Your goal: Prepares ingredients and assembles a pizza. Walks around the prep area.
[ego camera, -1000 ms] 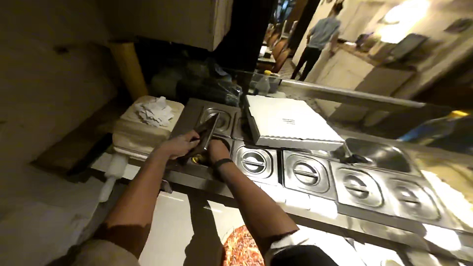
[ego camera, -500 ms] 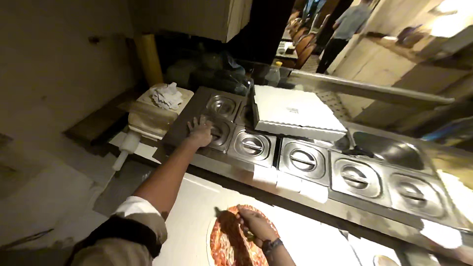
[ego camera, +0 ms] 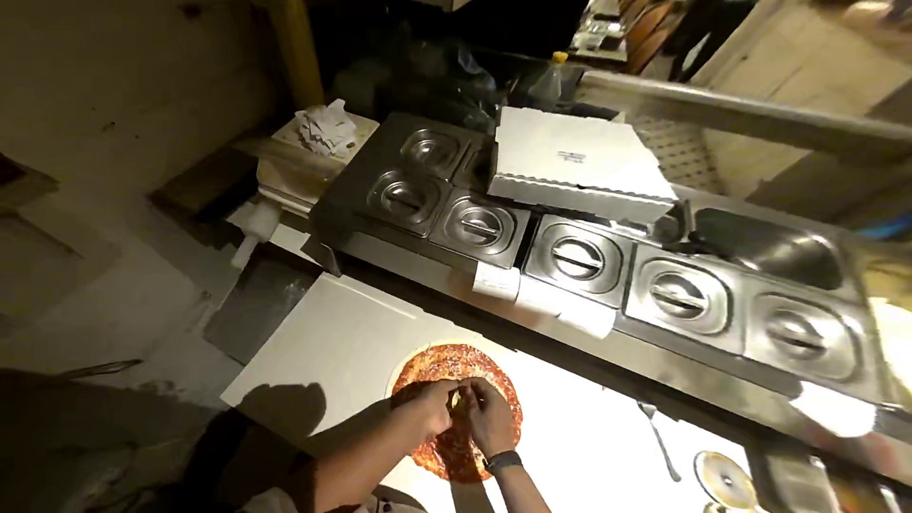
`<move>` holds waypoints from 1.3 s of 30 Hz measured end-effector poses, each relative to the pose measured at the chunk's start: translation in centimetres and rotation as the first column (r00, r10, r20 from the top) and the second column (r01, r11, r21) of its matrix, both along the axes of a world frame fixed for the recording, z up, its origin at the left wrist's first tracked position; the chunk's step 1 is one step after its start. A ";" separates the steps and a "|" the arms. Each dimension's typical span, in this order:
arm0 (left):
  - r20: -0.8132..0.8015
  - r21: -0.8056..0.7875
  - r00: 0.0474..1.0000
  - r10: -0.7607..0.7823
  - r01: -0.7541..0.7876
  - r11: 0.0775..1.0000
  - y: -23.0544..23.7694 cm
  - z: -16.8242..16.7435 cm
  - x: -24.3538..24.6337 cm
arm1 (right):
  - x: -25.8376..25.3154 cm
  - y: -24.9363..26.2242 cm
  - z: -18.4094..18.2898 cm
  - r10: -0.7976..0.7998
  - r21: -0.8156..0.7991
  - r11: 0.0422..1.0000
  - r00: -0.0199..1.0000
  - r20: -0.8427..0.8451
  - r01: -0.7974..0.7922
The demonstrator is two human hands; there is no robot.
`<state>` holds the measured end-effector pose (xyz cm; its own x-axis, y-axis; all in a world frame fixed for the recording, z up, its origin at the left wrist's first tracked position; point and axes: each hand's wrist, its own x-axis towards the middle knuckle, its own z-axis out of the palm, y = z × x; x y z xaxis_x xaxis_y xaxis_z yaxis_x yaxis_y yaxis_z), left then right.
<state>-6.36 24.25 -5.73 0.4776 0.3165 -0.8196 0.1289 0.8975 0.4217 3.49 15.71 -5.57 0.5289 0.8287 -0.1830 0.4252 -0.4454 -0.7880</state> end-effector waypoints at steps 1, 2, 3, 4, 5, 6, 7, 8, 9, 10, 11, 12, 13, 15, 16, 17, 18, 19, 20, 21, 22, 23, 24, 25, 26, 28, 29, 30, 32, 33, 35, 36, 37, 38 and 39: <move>0.009 0.019 0.999 -0.052 0.052 0.998 0.3 0.2 -0.2 | 0.8 -0.3 -0.5 -0.029 0.004 1.000 1.000 -0.009 0.029; 0.015 0.043 0.995 -0.102 0.102 0.994 0.6 0.4 -0.4 | 1.8 -0.5 -1.0 -0.077 0.008 0.997 0.995 -0.063 0.078; 0.037 0.072 0.989 -0.146 0.143 0.987 0.8 0.6 -0.8 | 2.7 -0.5 -1.5 -0.125 0.010 0.992 0.985 -0.122 0.127; 0.061 0.120 0.982 -0.177 0.169 0.978 1.1 0.8 -1.1 | 3.6 -0.3 -1.9 -0.160 -0.006 0.987 0.975 -0.155 0.161; 0.073 0.184 0.978 -0.197 0.181 0.966 1.3 0.9 -1.4 | 4.3 0.1 -1.9 -0.178 -0.040 0.984 0.970 -0.164 0.174; 0.059 0.265 0.974 -0.219 0.196 0.944 1.5 0.9 -1.7 | 4.8 0.4 -1.7 -0.178 -0.070 0.983 0.973 -0.147 0.169; 0.012 0.356 0.970 -0.242 0.222 0.908 1.7 0.7 -2.0 | 5.0 0.8 -1.6 -0.161 -0.081 0.985 0.980 -0.119 0.152; -0.066 0.454 0.963 -0.262 0.263 0.851 2.1 0.4 -2.2 | 5.4 1.4 -1.8 -0.135 -0.080 0.989 0.987 -0.086 0.128; -0.179 0.542 0.941 -0.288 0.339 0.769 2.7 0.5 -2.3 | 5.7 2.3 -2.3 -0.112 -0.082 0.991 0.993 -0.048 0.108; -0.324 0.600 0.893 -0.311 0.449 0.663 3.2 1.1 -2.5 | 5.9 3.0 -2.8 -0.084 -0.088 0.993 0.996 0.002 0.084; -0.473 0.621 0.824 -0.311 0.562 0.546 3.7 1.9 -2.5 | 6.0 3.7 -3.3 -0.054 -0.105 0.993 0.997 0.053 0.060; -0.589 0.624 0.757 -0.284 0.649 0.435 4.0 2.4 -2.5 | 6.0 4.3 -3.7 -0.026 -0.143 0.989 0.994 0.105 0.041; -0.665 0.625 0.707 -0.242 0.704 0.338 4.2 2.4 -2.5 | 5.9 4.5 -3.9 0.008 -0.198 0.980 0.989 0.151 0.022; -0.740 0.631 0.653 -0.162 0.757 0.170 4.7 1.2 -2.5 | 5.6 4.3 -3.6 0.056 -0.274 0.962 0.977 0.206 0.002; -0.775 0.616 0.621 -0.116 0.784 0.076 5.1 -0.2 -2.5 | 5.5 3.9 -3.2 0.070 -0.281 0.960 0.970 0.234 -0.002; -0.800 0.595 0.593 -0.094 0.803 0.004 5.6 -1.5 -2.7 | 5.3 3.4 -2.5 0.085 -0.283 0.959 0.962 0.259 -0.009; -0.814 0.578 0.573 -0.095 0.815 -0.038 5.9 -2.2 -3.0 | 5.1 2.5 -1.8 0.116 -0.306 0.952 0.951 0.286 -0.023; -0.818 0.573 0.567 -0.098 0.818 -0.056 6.1 -2.5 -3.5 | 4.9 1.5 -1.3 0.170 -0.358 0.932 0.936 0.308 -0.051; -0.814 0.579 0.573 -0.099 0.814 -0.046 6.1 -2.5 -3.9 | 4.5 0.5 -0.7 0.229 -0.420 0.904 0.924 0.307 -0.085; -0.800 0.594 0.589 -0.111 0.805 -0.005 5.9 -2.2 -4.3 | 3.8 -0.4 -0.2 0.266 -0.450 0.887 0.911 0.314 -0.104; -0.771 0.617 0.619 -0.149 0.784 0.067 5.4 -1.5 -4.6 | 3.0 -1.3 0.1 0.268 -0.421 0.899 0.913 0.308 -0.122; -0.724 0.632 0.652 -0.225 0.758 0.162 4.7 -0.7 -4.5 | 2.1 -1.9 0.0 0.250 -0.338 0.929 0.925 0.286 -0.147; -0.633 0.639 0.699 -0.332 0.714 0.285 3.7 0.1 -4.2 | 1.1 -2.3 -0.4 0.234 -0.234 0.956 0.943 0.234 -0.179; -0.517 0.631 0.750 -0.412 0.660 0.407 2.4 0.1 -3.9 | 0.0 -2.5 -0.8 0.222 -0.158 0.967 0.965 0.138 -0.200; -0.424 0.594 0.775 -0.469 0.629 0.502 1.2 0.3 -3.6 | -0.9 -2.5 -1.2 0.210 -0.106 0.973 0.976 0.056 -0.203; -0.356 0.527 0.791 -0.498 0.610 0.592 0.1 0.6 -3.2 | -1.6 -2.5 -1.6 0.162 -0.076 0.984 0.986 0.028 -0.159; -0.330 0.510 0.808 -0.489 0.588 0.628 0.1 0.8 -3.1 | -1.5 -2.4 -1.5 0.135 -0.088 0.987 0.991 0.021 -0.133; -0.286 0.500 0.833 -0.474 0.552 0.667 0.3 0.7 -3.0 | -1.2 -2.2 -1.3 0.120 -0.111 0.987 0.993 0.010 -0.118; -0.221 0.508 0.871 -0.438 0.486 0.711 1.0 -0.6 -2.9 | -0.6 -1.7 -0.8 0.105 -0.144 0.984 0.994 -0.015 -0.107; -0.226 0.523 0.879 -0.419 0.473 0.709 1.4 -1.0 -2.8 | -0.2 -1.3 -0.7 0.099 -0.146 0.984 0.995 -0.027 -0.102; -0.283 0.554 0.874 -0.396 0.486 0.676 2.2 -1.5 -3.0 | 0.6 -0.8 -1.1 0.083 -0.157 0.984 0.995 -0.052 -0.090; -0.339 0.570 0.852 -0.398 0.523 0.634 2.6 -1.5 -3.1 | 0.9 -0.4 -1.6 0.079 -0.183 0.979 0.995 -0.053 -0.087; -0.407 0.579 0.817 -0.409 0.577 0.576 2.9 -1.4 -3.3 | 1.2 -0.1 -2.0 0.079 -0.208 0.974 0.996 -0.043 -0.086; -0.467 0.574 0.775 -0.426 0.632 0.521 3.0 -1.0 -3.6 | 1.3 0.1 -2.3 0.082 -0.229 0.970 0.996 -0.032 -0.087; -0.519 0.558 0.732 -0.442 0.681 0.473 3.0 -0.6 -3.7 | 1.3 0.2 -2.6 0.092 -0.249 0.964 0.995 -0.024 -0.095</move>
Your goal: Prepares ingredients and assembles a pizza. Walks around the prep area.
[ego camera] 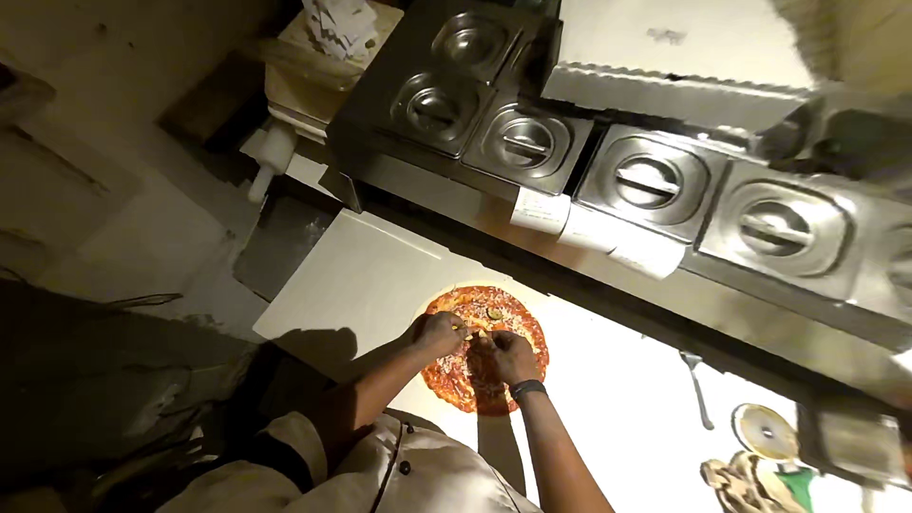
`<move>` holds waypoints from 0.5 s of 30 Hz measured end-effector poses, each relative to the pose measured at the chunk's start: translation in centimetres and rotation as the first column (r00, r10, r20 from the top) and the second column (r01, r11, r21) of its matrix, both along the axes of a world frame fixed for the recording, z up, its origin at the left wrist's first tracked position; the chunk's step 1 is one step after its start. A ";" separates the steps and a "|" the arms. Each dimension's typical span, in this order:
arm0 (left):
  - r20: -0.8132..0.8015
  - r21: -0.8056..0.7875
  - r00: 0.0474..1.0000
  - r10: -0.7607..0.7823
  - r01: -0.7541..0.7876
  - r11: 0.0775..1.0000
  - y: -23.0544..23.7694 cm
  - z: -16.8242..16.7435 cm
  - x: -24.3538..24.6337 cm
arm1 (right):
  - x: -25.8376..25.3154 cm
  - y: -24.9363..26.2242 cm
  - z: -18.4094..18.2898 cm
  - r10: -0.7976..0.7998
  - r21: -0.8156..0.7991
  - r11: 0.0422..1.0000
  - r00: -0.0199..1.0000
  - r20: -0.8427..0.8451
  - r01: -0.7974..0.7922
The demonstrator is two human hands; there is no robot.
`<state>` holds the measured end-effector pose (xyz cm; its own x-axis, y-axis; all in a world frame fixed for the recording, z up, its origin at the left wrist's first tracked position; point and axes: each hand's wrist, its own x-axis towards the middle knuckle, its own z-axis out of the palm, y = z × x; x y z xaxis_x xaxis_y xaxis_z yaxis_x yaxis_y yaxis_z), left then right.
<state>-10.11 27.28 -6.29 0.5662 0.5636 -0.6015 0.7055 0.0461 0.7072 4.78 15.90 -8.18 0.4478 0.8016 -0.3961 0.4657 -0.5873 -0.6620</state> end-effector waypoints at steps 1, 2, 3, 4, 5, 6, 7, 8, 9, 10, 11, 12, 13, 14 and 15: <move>-0.034 0.020 0.999 -0.031 0.031 0.999 -0.1 0.2 -0.1 | -0.1 0.1 -0.1 0.015 -0.020 1.000 0.999 0.028 -0.014; -0.060 0.040 0.996 -0.059 0.061 0.997 -0.1 0.3 -0.3 | -0.2 0.2 -0.1 0.029 -0.045 0.999 0.998 0.064 -0.027; -0.090 0.077 0.992 -0.089 0.096 0.992 -0.1 0.6 -0.4 | -0.3 0.3 -0.1 0.040 -0.069 0.997 0.995 0.096 -0.034; -0.130 0.136 0.985 -0.116 0.134 0.982 -0.2 0.9 -0.7 | -0.4 0.4 -0.1 0.049 -0.088 0.995 0.991 0.125 -0.038; -0.179 0.207 0.974 -0.141 0.178 0.962 -0.3 0.9 -0.9 | -0.5 0.3 -0.2 0.061 -0.108 0.993 0.986 0.155 -0.044; -0.226 0.282 0.961 -0.158 0.220 0.934 -0.3 0.3 -1.2 | -0.5 0.2 -0.3 0.073 -0.136 0.990 0.981 0.182 -0.049; -0.261 0.345 0.951 -0.168 0.254 0.904 -0.2 -0.4 -1.6 | -0.5 -0.1 0.0 0.085 -0.164 0.985 0.977 0.198 -0.053; -0.275 0.398 0.947 -0.166 0.270 0.877 -0.1 -1.0 -1.9 | -0.6 -0.5 0.6 0.093 -0.181 0.982 0.978 0.187 -0.059; -0.281 0.427 0.947 -0.159 0.271 0.862 0.0 -1.3 -2.3 | -0.7 -1.1 1.2 0.100 -0.178 0.981 0.982 0.158 -0.071; -0.270 0.444 0.952 -0.147 0.258 0.858 0.0 -1.4 -2.7 | -0.9 -1.9 1.6 0.111 -0.167 0.982 0.988 0.104 -0.093; -0.246 0.446 0.960 -0.131 0.232 0.865 0.1 -1.3 -3.1 | -1.3 -2.8 1.8 0.122 -0.139 0.983 0.992 0.035 -0.116; -0.216 0.422 0.969 -0.117 0.201 0.884 0.2 -1.0 -3.4 | -1.8 -3.6 1.7 0.137 -0.115 0.983 0.990 -0.030 -0.140; -0.195 0.369 0.974 -0.116 0.183 0.911 0.4 -0.5 -3.6 | -2.2 -4.4 1.4 0.153 -0.103 0.982 0.985 -0.077 -0.161; -0.172 0.316 0.977 -0.129 0.179 0.932 0.3 0.2 -3.4 | -2.5 -5.1 1.1 0.160 -0.099 0.980 0.982 -0.102 -0.170; -0.149 0.259 0.978 -0.144 0.180 0.949 0.1 1.1 -2.8 | -2.7 -5.8 0.7 0.153 -0.100 0.981 0.982 -0.113 -0.164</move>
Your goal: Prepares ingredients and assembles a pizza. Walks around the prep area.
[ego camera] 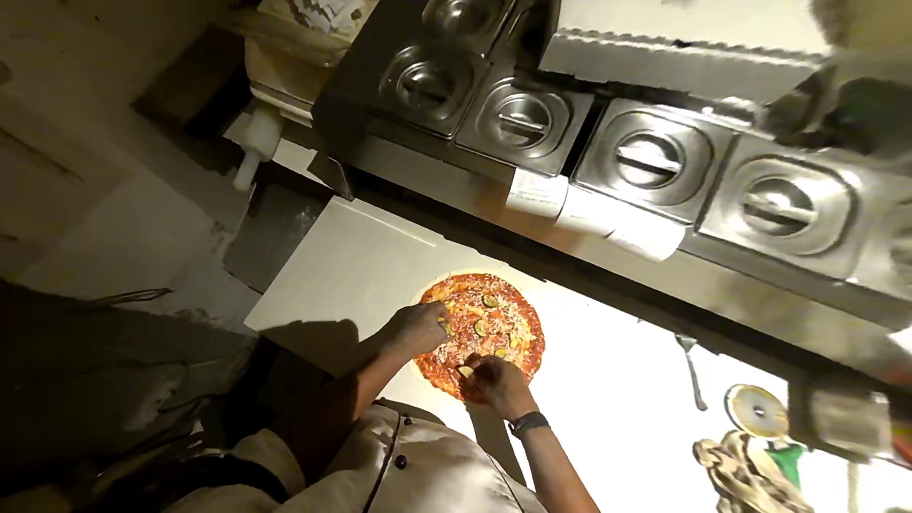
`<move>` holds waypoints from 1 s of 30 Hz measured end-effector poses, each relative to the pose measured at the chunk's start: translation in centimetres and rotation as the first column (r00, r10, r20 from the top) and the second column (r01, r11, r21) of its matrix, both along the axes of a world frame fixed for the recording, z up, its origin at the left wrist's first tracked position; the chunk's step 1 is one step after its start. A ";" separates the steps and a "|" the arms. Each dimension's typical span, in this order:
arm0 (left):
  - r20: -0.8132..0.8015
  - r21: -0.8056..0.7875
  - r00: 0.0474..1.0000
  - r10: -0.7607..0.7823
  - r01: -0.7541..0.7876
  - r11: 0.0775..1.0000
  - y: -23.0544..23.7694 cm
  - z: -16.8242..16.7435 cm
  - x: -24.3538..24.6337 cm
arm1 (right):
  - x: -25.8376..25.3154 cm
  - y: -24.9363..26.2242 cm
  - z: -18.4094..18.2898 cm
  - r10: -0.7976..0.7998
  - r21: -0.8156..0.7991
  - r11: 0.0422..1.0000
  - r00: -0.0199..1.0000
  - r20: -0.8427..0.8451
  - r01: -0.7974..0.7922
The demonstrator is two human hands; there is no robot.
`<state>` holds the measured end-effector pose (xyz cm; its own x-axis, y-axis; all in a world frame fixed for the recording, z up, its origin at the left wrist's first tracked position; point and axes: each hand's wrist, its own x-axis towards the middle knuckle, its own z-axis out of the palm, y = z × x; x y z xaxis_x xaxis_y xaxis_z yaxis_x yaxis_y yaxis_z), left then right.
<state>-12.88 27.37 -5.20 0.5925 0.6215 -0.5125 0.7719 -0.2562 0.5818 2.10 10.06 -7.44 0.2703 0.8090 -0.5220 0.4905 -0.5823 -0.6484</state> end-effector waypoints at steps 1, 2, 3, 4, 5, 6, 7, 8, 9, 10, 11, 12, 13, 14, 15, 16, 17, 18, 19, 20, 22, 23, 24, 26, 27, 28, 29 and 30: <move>0.034 -0.072 0.999 0.002 0.000 0.997 -0.4 1.0 1.1 | 0.0 -0.7 -0.3 -0.026 0.003 1.000 1.000 -0.013 0.026; 0.099 -0.134 0.995 0.008 0.006 0.991 -1.0 1.7 2.6 | 0.2 -1.4 -0.7 -0.063 0.014 0.998 0.998 -0.024 0.063; 0.174 -0.147 0.985 0.012 0.014 0.989 -1.4 1.4 4.4 | 0.5 -2.0 -0.9 -0.101 0.027 0.994 0.994 -0.029 0.102; 0.235 -0.122 0.972 0.013 0.016 0.992 -1.8 0.6 6.3 | 0.9 -2.6 -1.2 -0.138 0.044 0.989 0.990 -0.026 0.139; 0.274 -0.070 0.962 0.000 0.020 0.997 -2.1 -0.4 8.2 | 1.2 -3.2 -1.3 -0.170 0.058 0.984 0.985 -0.021 0.171; 0.291 -0.009 0.956 -0.029 0.033 0.999 -2.3 -1.4 10.0 | 1.4 -3.7 -1.3 -0.195 0.074 0.978 0.981 -0.015 0.196; 0.287 0.059 0.955 -0.071 0.057 0.997 -2.4 -2.4 11.6 | 1.6 -4.2 -1.3 -0.215 0.090 0.972 0.976 -0.008 0.215; 0.265 0.128 0.956 -0.129 0.097 0.987 -2.4 -3.3 12.9 | 1.8 -4.6 -1.4 -0.236 0.103 0.967 0.972 -0.005 0.235; 0.204 0.191 0.960 -0.193 0.154 0.969 -2.4 -3.7 13.8 | 1.9 -5.1 -1.4 -0.258 0.112 0.960 0.966 -0.009 0.257; 0.135 0.226 0.960 -0.245 0.211 0.951 -2.5 -3.3 14.2 | 2.1 -5.5 -1.5 -0.278 0.113 0.954 0.961 -0.013 0.277; 0.083 0.233 0.958 -0.276 0.251 0.940 -2.5 -2.4 14.3 | 2.3 -6.0 -1.5 -0.298 0.111 0.948 0.955 -0.012 0.297; 0.051 0.236 0.957 -0.286 0.267 0.935 -2.6 -1.4 14.0 | 2.5 -6.2 -1.6 -0.317 0.112 0.942 0.948 -0.007 0.316; 0.047 0.235 0.959 -0.281 0.263 0.936 -2.7 -0.5 13.5 | 2.6 -6.5 -1.6 -0.334 0.116 0.936 0.943 -0.004 0.332; 0.059 0.225 0.961 -0.271 0.251 0.941 -2.9 -0.1 12.6 | 2.6 -6.6 -1.6 -0.346 0.120 0.931 0.938 -0.002 0.344; 0.065 0.201 0.961 -0.270 0.253 0.946 -3.2 0.2 11.4 | 2.6 -6.6 -1.7 -0.347 0.121 0.931 0.938 0.002 0.344; 0.046 0.168 0.956 -0.290 0.279 0.946 -3.7 0.5 10.1 | 2.7 -6.6 -1.8 -0.342 0.118 0.934 0.940 0.013 0.338; 0.020 0.134 0.945 -0.328 0.322 0.937 -4.4 0.6 8.7 | 2.8 -6.4 -1.9 -0.335 0.111 0.937 0.942 0.018 0.331; -0.007 0.102 0.929 -0.370 0.368 0.924 -5.0 0.5 7.4 | 2.8 -6.1 -2.0 -0.334 0.106 0.938 0.942 0.012 0.331; -0.044 0.083 0.913 -0.405 0.407 0.910 -5.5 0.6 6.2 | 2.8 -5.7 -2.0 -0.335 0.100 0.937 0.942 -0.005 0.334; -0.055 0.077 0.908 -0.415 0.419 0.905 -5.8 1.0 5.2 | 2.9 -5.3 -1.9 -0.335 0.100 0.936 0.942 -0.028 0.336; -0.004 0.088 0.932 -0.363 0.362 0.928 -5.9 2.1 4.0 | 2.8 -4.5 -1.6 -0.360 0.118 0.923 0.930 -0.080 0.367; 0.058 0.065 0.944 -0.324 0.321 0.945 -5.9 2.3 3.9 | 2.6 -4.1 -1.5 -0.380 0.135 0.911 0.920 -0.096 0.391; 0.132 -0.006 0.954 -0.268 0.271 0.962 -6.1 2.2 3.9 | 2.2 -3.6 -1.3 -0.397 0.161 0.900 0.914 -0.089 0.406; 0.231 -0.253 0.966 -0.113 0.171 0.952 -6.3 1.6 4.4 | 1.2 -2.7 -0.7 -0.407 0.246 0.883 0.913 -0.024 0.400; 0.249 -0.340 0.968 -0.029 0.115 0.933 -6.3 1.1 4.6 | 0.7 -2.4 -0.3 -0.408 0.288 0.874 0.913 0.002 0.390; 0.255 -0.402 0.966 0.045 0.064 0.913 -6.2 0.8 4.6 | 0.4 -2.2 -0.1 -0.407 0.327 0.866 0.913 0.023 0.378; 0.265 -0.458 0.958 0.110 0.024 0.889 -6.1 0.7 4.4 | 0.2 -2.3 0.0 -0.407 0.358 0.857 0.913 0.029 0.370; 0.286 -0.509 0.945 0.161 0.007 0.861 -6.0 0.7 4.2 | 0.1 -2.5 -0.1 -0.413 0.382 0.845 0.911 0.019 0.375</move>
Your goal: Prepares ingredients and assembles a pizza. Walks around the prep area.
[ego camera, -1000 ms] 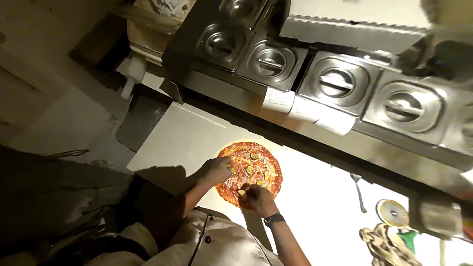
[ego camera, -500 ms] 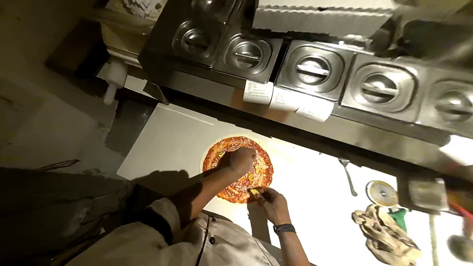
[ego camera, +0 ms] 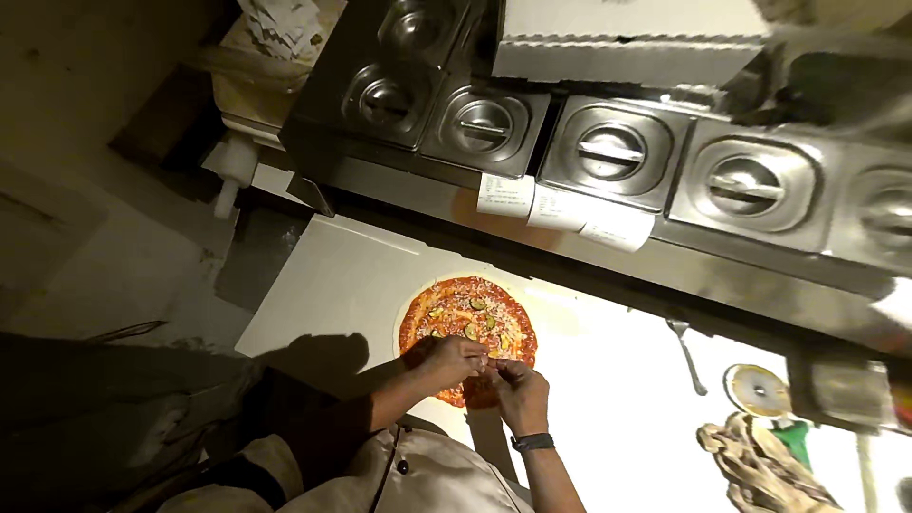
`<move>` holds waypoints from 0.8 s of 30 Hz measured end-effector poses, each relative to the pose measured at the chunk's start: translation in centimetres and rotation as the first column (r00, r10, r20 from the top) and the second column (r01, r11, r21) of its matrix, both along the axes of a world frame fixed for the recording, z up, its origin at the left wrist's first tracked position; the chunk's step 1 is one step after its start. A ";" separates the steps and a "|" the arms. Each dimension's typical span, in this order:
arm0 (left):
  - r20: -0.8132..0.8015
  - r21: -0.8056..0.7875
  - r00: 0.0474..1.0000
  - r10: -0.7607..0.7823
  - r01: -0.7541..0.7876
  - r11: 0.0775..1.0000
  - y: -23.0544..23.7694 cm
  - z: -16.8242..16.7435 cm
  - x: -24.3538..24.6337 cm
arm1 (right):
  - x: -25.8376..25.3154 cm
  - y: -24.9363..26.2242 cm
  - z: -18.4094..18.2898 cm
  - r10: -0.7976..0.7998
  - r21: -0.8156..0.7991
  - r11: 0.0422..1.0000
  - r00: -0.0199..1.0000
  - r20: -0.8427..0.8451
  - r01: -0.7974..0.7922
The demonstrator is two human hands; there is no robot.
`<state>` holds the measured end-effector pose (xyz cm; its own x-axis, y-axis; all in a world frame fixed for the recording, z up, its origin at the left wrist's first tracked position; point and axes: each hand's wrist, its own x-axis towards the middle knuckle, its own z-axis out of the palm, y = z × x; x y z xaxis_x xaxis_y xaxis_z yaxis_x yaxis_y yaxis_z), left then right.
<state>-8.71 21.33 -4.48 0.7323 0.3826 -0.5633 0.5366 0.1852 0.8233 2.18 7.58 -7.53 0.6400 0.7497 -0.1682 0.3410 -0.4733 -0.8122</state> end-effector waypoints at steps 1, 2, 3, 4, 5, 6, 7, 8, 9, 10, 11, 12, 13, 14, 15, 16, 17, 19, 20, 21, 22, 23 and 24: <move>0.034 -0.038 0.999 0.023 -0.021 0.999 0.1 0.0 -0.3 | -0.1 -0.2 -0.2 -0.007 0.026 1.000 1.000 -0.011 0.007; 0.067 -0.064 0.997 0.032 -0.028 0.998 0.2 0.1 -0.5 | -0.1 -0.4 -0.3 -0.002 0.050 0.999 1.000 -0.024 0.004; 0.093 -0.076 0.995 0.026 -0.019 0.997 0.4 0.2 -0.7 | 0.0 -0.7 -0.4 0.017 0.074 0.997 0.999 -0.032 -0.015; 0.114 -0.079 0.993 0.012 -0.003 0.997 0.5 0.2 -0.9 | 0.2 -1.0 -0.6 0.049 0.094 0.995 0.998 -0.037 -0.045; 0.131 -0.078 0.991 0.000 0.011 0.997 0.5 0.4 -1.0 | 0.4 -1.3 -0.7 0.083 0.111 0.991 0.995 -0.047 -0.078; 0.149 -0.077 0.989 -0.008 0.020 0.997 0.6 0.4 -1.1 | 0.5 -1.5 -0.8 0.110 0.124 0.987 0.992 -0.054 -0.103; 0.165 -0.084 0.986 -0.016 0.030 0.996 0.6 0.5 -1.2 | 0.5 -1.7 -0.8 0.128 0.134 0.984 0.991 -0.048 -0.121; 0.182 -0.097 0.983 -0.021 0.039 0.995 0.5 0.6 -1.3 | 0.4 -1.9 -0.8 0.133 0.145 0.981 0.991 -0.031 -0.127; 0.194 -0.102 0.981 -0.024 0.044 0.994 0.3 0.7 -1.4 | 0.2 -2.0 -0.7 0.124 0.159 0.980 0.992 0.002 -0.123; 0.206 -0.103 0.978 -0.026 0.049 0.993 0.1 0.7 -1.5 | 0.0 -2.1 -0.6 0.112 0.172 0.978 0.992 0.055 -0.120; 0.216 -0.111 0.976 -0.024 0.049 0.993 -0.2 0.7 -1.5 | -0.3 -2.1 -0.5 0.102 0.182 0.976 0.988 0.113 -0.122; 0.224 -0.114 0.974 -0.022 0.048 0.992 -0.4 0.7 -1.6 | -0.4 -2.1 -0.5 0.099 0.190 0.974 0.984 0.148 -0.127; 0.228 -0.112 0.974 -0.018 0.044 0.993 -0.7 0.9 -1.6 | -0.6 -2.2 -0.3 0.102 0.200 0.971 0.984 0.149 -0.131; 0.223 -0.106 0.975 -0.018 0.043 0.993 -0.8 1.0 -1.7 | -0.8 -2.3 0.0 0.112 0.205 0.969 0.986 0.125 -0.136; 0.215 -0.100 0.976 -0.015 0.037 0.994 -0.9 1.2 -1.7 | -0.9 -2.4 0.2 0.120 0.208 0.969 0.989 0.090 -0.136; 0.216 -0.103 0.976 -0.006 0.029 0.994 -1.2 1.2 -1.6 | -1.0 -2.5 0.4 0.122 0.209 0.969 0.990 0.069 -0.134; 0.213 -0.119 0.977 0.003 0.022 0.993 -1.5 1.0 -1.5 | -1.1 -2.6 0.3 0.115 0.204 0.971 0.991 0.062 -0.125; 0.182 -0.158 0.983 0.003 0.026 0.987 -2.1 0.5 -1.6 | -1.2 -2.6 -0.1 0.078 0.155 0.984 0.996 0.035 -0.083; 0.147 -0.161 0.989 0.006 0.018 0.987 -2.5 0.1 -1.8 | -1.3 -2.6 -0.4 0.066 0.117 0.991 0.998 0.009 -0.066; 0.097 -0.140 0.995 0.013 0.001 0.990 -2.6 -0.2 -2.0 | -1.5 -2.5 -0.7 0.062 0.083 0.995 0.998 -0.006 -0.061; 0.033 -0.087 0.999 0.030 -0.027 0.996 -2.4 -0.5 -2.3 | -1.7 -2.3 -1.1 0.073 0.050 0.996 0.997 0.005 -0.073; -0.031 0.004 0.998 0.054 -0.054 0.999 -1.8 -0.4 -2.8 | -1.9 -2.1 -1.5 0.103 0.017 0.994 0.994 0.024 -0.104; -0.087 0.118 0.991 0.098 -0.088 0.989 -0.7 -0.2 -3.3 | -2.1 -1.6 -1.8 0.153 -0.025 0.988 0.987 0.055 -0.152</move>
<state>-12.03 20.62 -4.66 0.6371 0.5124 -0.5758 0.5964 0.1455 0.7894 0.11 6.01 -9.29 0.5275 0.8360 -0.1512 0.4556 -0.4286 -0.7802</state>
